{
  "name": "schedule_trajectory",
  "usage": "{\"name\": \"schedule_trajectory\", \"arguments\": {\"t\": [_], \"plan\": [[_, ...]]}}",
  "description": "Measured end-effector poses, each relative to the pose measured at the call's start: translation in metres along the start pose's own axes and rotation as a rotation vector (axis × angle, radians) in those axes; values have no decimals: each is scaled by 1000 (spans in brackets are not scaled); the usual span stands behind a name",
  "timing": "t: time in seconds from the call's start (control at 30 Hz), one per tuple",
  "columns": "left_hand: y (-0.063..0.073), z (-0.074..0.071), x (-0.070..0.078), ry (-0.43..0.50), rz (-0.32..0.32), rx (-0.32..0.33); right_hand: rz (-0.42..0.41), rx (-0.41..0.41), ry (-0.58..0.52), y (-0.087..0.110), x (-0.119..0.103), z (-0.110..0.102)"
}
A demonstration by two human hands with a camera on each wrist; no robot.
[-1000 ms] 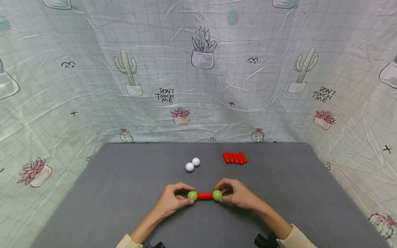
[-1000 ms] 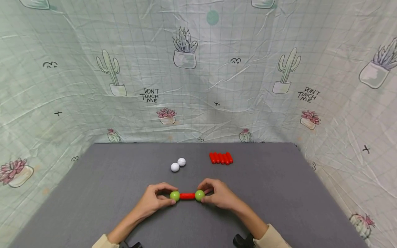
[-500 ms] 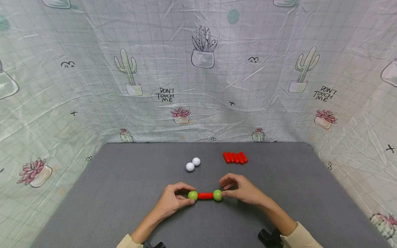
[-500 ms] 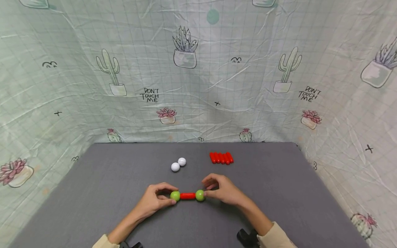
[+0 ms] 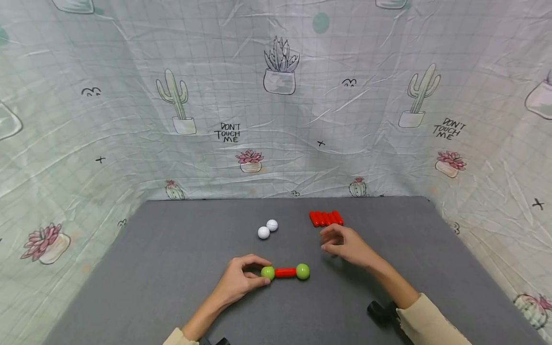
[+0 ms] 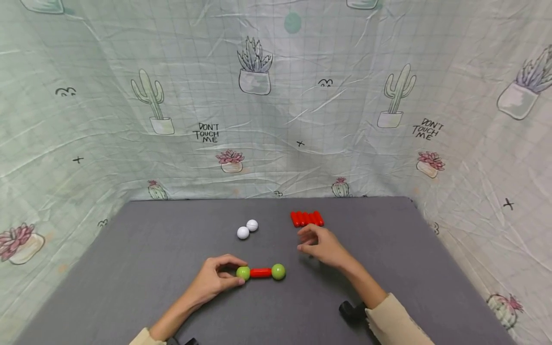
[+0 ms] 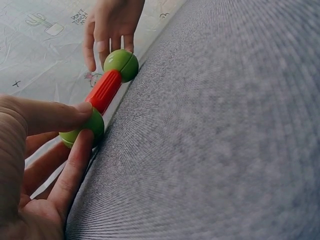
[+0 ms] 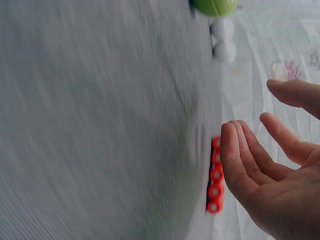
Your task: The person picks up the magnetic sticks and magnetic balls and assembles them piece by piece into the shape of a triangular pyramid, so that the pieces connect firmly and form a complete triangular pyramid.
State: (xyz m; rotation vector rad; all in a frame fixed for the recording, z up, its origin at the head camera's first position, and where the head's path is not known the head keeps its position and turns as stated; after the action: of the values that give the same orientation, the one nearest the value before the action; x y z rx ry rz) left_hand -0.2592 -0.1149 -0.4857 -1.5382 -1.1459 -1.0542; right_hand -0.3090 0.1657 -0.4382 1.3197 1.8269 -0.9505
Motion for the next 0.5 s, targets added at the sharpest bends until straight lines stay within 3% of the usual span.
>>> {"name": "schedule_trajectory", "arguments": {"t": [0.23,0.5], "plan": [[-1,-2,-1,2,2,4,-9,94,122,-29,11,-29],[-1,-1,-2,-10,19,7,22,149,248,-56,20,-48]]}}
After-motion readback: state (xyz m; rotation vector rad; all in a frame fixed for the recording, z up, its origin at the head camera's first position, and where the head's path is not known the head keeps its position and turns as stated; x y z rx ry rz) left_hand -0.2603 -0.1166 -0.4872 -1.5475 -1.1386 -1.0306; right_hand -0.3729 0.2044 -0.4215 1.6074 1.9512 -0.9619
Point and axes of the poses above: each hand's wrist, its own y-axis away from the middle knuckle, its own z-axis out of the palm, x = y × z, the point moved 8 cm from there along -y, towards the middle knuckle, and after that the axes turned 13 degrees about x, right-handed, at the moved point
